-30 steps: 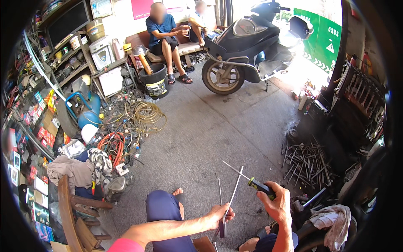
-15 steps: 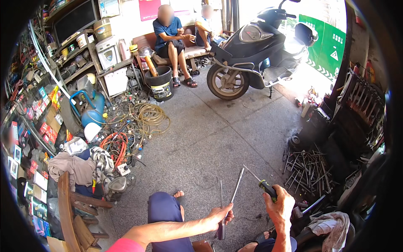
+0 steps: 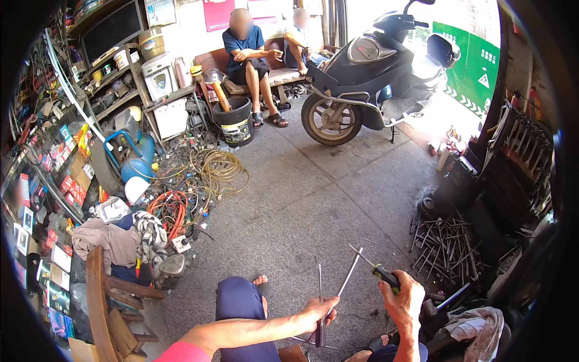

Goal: The person sits on the floor of a workshop and assembles a long metal rod into a screwdriver handle. They insert the rod into the handle and then use a second tool to tighten or secure the connection. The person repeats this process with different metal rods and handles.

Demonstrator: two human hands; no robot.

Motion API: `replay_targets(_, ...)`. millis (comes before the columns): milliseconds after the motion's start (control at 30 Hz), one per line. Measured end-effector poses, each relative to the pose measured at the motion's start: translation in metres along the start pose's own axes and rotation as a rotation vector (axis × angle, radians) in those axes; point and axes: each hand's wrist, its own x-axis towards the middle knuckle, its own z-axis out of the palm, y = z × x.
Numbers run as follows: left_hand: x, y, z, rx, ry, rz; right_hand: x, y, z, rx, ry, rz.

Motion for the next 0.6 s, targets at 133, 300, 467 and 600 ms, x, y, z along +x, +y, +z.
replay_targets(133, 0.001, -0.004, -0.004, -0.011, -0.024, -0.039, 0.000, -0.006, -0.003, 0.178, -0.031, 0.080)
replay_targets(300, 0.006, -0.005, -0.006, -0.014, -0.045, -0.044, 0.000, 0.003, 0.001, 0.055, 0.047, 0.029)
replay_targets(467, 0.003, 0.001, -0.006, -0.025, -0.013, -0.059, 0.006, -0.003, -0.001, 0.252, 0.031, 0.116)
replay_targets(600, -0.002, 0.002, -0.001, -0.037, -0.020, -0.075, 0.000, 0.005, 0.004, 0.173, 0.080, 0.007)
